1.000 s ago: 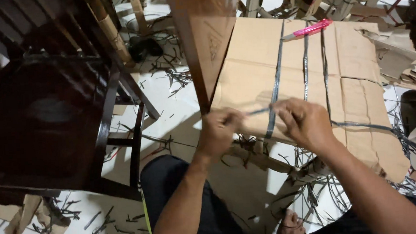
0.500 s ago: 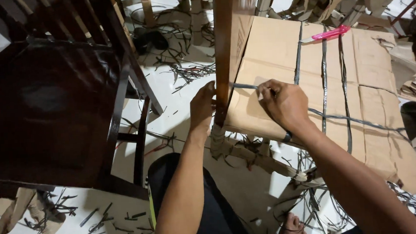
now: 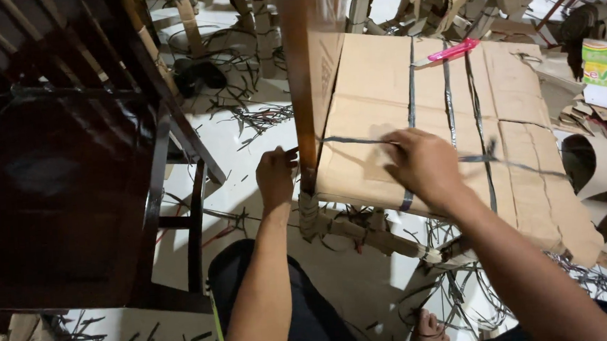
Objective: The person sits on the floor and ties black plastic straps around a cardboard-wrapped package placed on a wooden stool. They repeatedly pull, knot, and adjust the straps to secure the package, occasionally using a pink utility knife to cut excess strap length.
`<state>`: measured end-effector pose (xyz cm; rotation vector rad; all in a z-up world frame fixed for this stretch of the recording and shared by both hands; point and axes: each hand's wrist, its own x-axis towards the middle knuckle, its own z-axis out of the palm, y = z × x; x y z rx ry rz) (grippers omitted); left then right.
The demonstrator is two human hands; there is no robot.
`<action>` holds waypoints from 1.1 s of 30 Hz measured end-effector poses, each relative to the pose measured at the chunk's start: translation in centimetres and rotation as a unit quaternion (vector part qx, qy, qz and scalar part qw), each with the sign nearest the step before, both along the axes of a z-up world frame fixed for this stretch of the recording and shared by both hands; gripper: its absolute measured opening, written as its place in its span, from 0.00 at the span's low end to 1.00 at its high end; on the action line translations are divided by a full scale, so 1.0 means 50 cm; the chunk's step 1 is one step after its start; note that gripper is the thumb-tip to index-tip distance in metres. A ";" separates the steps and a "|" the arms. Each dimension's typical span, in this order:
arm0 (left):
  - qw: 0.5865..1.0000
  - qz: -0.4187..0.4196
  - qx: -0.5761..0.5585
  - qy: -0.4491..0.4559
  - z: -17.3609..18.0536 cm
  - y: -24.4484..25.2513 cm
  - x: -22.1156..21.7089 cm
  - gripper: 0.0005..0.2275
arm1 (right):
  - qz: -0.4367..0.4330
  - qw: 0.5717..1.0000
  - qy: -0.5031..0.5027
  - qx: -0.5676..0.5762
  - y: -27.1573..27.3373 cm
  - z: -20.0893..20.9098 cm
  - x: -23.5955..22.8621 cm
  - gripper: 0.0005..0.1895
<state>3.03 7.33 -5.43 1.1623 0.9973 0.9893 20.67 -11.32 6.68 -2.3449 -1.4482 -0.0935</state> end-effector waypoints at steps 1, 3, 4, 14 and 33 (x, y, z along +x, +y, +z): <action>1.000 -0.003 0.001 0.001 -0.043 0.015 0.007 0.14 | -0.003 1.000 0.001 0.001 -0.042 0.004 0.019 0.16; 0.999 0.003 -0.040 0.014 -0.127 0.046 0.023 0.14 | -0.032 0.998 -0.036 -0.026 -0.129 0.014 0.059 0.31; 0.999 -0.002 -0.037 0.017 -0.114 0.039 0.018 0.14 | -0.037 0.998 -0.033 -0.025 -0.162 0.021 0.063 0.31; 0.877 -0.121 0.260 0.385 -0.218 0.053 0.016 0.03 | -0.175 0.949 0.194 0.177 -0.444 -0.025 0.098 0.16; 0.991 -0.017 -0.131 0.023 -0.081 -0.053 0.012 0.15 | -0.191 0.507 0.719 0.436 -0.630 -0.287 0.238 0.17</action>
